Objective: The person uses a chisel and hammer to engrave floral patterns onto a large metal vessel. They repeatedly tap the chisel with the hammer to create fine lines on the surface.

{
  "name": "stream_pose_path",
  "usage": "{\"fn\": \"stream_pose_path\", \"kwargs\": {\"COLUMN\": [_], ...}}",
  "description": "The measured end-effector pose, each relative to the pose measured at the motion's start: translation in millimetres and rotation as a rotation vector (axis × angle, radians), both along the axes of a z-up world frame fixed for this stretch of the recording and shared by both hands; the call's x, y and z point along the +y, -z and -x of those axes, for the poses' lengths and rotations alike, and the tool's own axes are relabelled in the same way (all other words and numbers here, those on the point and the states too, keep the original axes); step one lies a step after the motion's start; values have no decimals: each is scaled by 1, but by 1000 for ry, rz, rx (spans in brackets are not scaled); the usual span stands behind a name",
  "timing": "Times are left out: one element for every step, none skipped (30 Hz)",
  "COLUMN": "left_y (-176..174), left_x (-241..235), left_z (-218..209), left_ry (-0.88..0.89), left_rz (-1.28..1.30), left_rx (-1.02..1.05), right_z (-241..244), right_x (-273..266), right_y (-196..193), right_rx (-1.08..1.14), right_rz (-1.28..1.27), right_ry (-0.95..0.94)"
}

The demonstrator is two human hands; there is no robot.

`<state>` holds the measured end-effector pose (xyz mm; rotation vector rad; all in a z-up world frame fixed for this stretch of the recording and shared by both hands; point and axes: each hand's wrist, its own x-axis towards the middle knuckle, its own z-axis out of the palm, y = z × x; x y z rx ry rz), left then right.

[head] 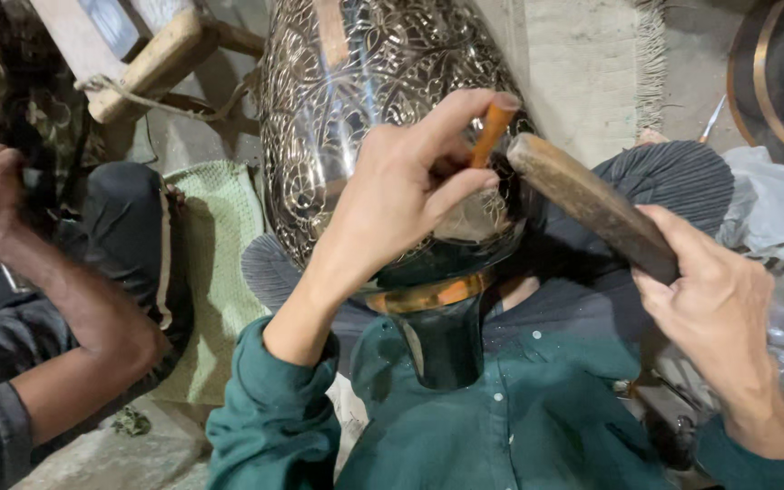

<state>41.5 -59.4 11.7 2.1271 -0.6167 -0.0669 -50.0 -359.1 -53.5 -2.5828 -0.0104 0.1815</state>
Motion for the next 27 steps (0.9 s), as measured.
{"fn": "stream_pose_path", "kwargs": {"left_y": [-1,-1,-1,0,0,0,0,0,0,-1,-1,-1,-1,-1,0,1,3,5,6,5,5,5,6,6,6,5,5], "left_x": [-1,-1,-2,-2,-3,-4,-4,-5,-6,-6,-7,-7,-8,-9,-9,-10,-12,-13,-13,-12,-11,-11,-10,-10,-9,-8,-8], "left_z": [-2,-1,0,1,3,5,5,5,5,5,5,6,8,9,10,10,9,8,8,9,9,8,5,3,2,1,-1], "left_ry": [-13,-28,-42,-61,-81,-101,-105,-108,-110,-115,-119,-125,-128,-128,-129,-136,-143,-148,-143,-141,-140,-132,-124,-114,-81,-46,-14], "left_rz": [-4,-9,-13,-2,9,22,27,33,38,40,42,44,24,6,-11,-26,-40,-52,-50,-49,-47,-62,-77,-90,-81,-72,-74], "left_rx": [24,52,80,96,112,127,135,141,146,156,165,174,158,144,129,92,54,16,51,84,118,88,58,33,24,16,20], "right_z": [-6,-13,-19,-25,-30,-34,-36,-37,-36,-34,-33,-31,-39,-46,-54,-61,-62,-62,-64,-66,-67,-68,-68,-66,-66,-64,-61], "right_x": [1,2,4,5,5,2,-4,-15,-30,-47,-63,-81,-99,-120,-141,-161,-181,-195,-213,-222,-226,-229,-230,-225,-214,-200,-182], "right_y": [-5,-10,-14,-18,-20,-20,-18,-14,-6,9,32,61,99,139,181,222,257,290,312,324,327,328,325,311,291,265,235], "right_rx": [17,-9,-36,-63,-53,-42,-32,-63,-94,-126,-111,-90,-54,-13,27,69,105,141,147,152,160,156,150,147,143,135,123], "right_rz": [18,25,31,37,98,161,223,119,15,-90,-181,-257,-305,-324,-342,-372,-396,-416,-456,-497,-496,-490,-481,-469,-456,-439,-429], "right_ry": [-1,-23,-46,-70,-98,-127,-157,-189,-221,-253,-211,-180,-164,-166,-176,-189,-196,-201,-198,-200,-209,-205,-202,-194,-186,-175,-167]}}
